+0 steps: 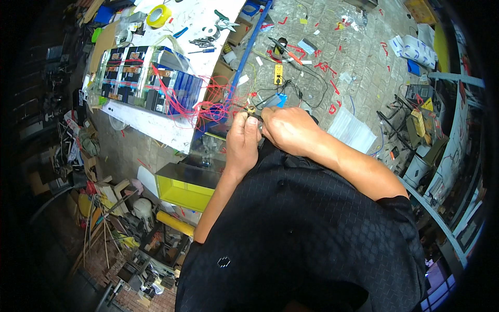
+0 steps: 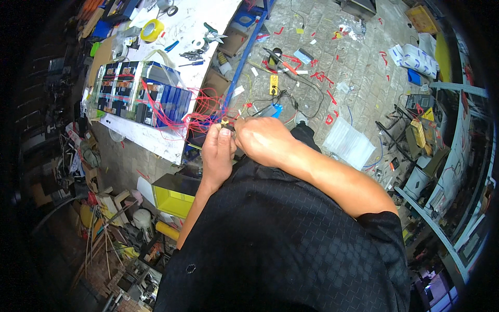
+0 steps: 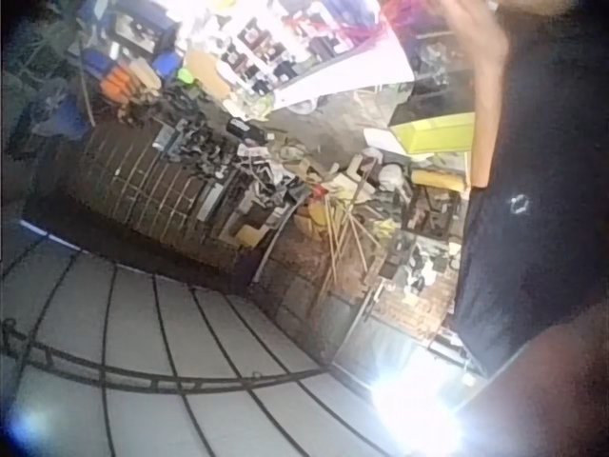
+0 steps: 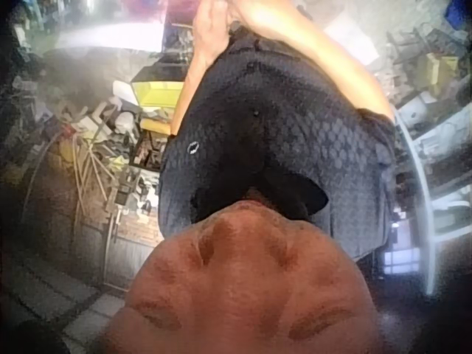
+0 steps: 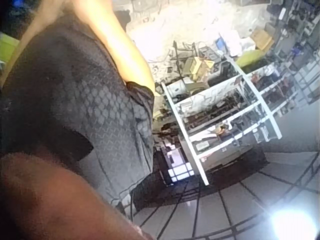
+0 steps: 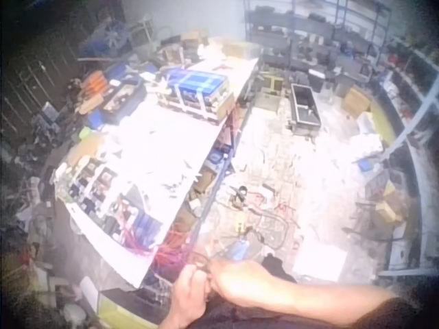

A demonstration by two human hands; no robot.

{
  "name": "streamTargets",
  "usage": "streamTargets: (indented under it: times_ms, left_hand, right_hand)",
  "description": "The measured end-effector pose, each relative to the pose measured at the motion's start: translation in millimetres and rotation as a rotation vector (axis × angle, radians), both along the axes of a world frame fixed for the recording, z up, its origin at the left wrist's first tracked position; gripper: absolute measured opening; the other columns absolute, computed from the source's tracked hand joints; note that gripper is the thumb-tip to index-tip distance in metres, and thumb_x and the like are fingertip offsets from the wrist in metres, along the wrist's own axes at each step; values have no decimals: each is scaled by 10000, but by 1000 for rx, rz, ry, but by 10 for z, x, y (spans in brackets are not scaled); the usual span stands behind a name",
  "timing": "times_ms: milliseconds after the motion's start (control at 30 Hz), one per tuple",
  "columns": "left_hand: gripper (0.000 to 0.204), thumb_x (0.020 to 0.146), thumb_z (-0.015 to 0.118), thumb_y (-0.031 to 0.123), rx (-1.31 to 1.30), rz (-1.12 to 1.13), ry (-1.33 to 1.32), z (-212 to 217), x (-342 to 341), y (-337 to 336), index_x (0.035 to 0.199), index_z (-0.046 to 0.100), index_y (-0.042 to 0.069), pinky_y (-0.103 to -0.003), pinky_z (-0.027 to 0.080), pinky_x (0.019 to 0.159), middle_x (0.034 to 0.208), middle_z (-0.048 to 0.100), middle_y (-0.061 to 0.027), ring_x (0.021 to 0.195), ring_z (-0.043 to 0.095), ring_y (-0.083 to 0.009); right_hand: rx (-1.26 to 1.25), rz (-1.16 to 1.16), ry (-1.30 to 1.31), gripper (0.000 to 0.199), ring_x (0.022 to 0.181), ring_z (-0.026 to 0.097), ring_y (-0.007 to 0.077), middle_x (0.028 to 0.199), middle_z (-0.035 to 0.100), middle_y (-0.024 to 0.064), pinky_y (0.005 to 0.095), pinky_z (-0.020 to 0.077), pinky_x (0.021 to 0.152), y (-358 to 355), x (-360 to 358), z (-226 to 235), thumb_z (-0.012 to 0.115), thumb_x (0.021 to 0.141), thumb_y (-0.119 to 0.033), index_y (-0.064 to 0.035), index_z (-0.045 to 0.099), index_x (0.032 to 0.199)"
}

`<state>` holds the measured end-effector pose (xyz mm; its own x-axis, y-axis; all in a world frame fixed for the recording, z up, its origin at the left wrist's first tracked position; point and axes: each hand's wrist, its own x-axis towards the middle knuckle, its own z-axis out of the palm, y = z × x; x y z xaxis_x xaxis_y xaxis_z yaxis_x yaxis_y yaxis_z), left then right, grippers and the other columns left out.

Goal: The person strips the insulation from a blue cable using a utility knife, then uses pliers to crimp a metal connector onto the exposed wire end. The person works at a cluttered workbench with various tools and electronic components visible.

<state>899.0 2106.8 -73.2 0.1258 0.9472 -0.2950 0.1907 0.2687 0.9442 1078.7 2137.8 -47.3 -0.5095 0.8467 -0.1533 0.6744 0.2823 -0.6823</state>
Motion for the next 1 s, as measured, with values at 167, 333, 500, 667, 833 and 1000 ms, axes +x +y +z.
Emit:
streamTargets:
  times_ms: [167,333,500,667,833,1000]
  left_hand:
    - [238,1128,446,236,7,-21,-26,-24,7,-7,983,516,60,-230,332,515,692,457,62,586,385,-24]
    - [243,1132,441,242,-36,-14,-71,-17,14,-5,1004,526,54,-224,316,497,685,444,61,566,366,-20]
    - [235,1135,436,246,-55,-18,-108,-17,30,12,1030,523,54,-222,298,481,684,437,62,554,352,-17]
    - [230,1135,441,252,-103,-10,-105,-10,54,41,1045,524,57,-221,290,475,681,432,65,549,346,-17]
    - [231,1136,440,251,-85,-28,-94,-20,39,80,1059,531,53,-222,287,471,683,432,61,544,346,-20]
    - [246,1138,432,255,-102,32,-129,6,8,76,1075,535,40,-223,289,473,682,430,55,544,350,-24]
  right_hand:
    - [20,-30,-13,261,815,702,465,882,697,281,547,554,695,-40,1,-66,613,915,-198,62,629,921]
    - [47,-42,-25,234,807,702,457,891,691,268,542,554,688,-41,14,-55,621,916,-183,49,614,945]
    - [57,-80,5,237,823,670,469,895,662,250,553,534,705,-52,36,-114,614,952,-205,27,566,944]
    - [105,-113,-28,198,776,659,463,885,649,243,535,531,668,-72,66,-102,610,941,-174,12,547,920]
    - [149,-177,-84,208,774,697,444,889,664,271,528,560,667,-45,124,-143,597,932,-180,27,583,927]
    - [113,-301,5,231,847,665,476,892,668,259,561,533,754,116,328,-130,559,985,-201,14,588,907]
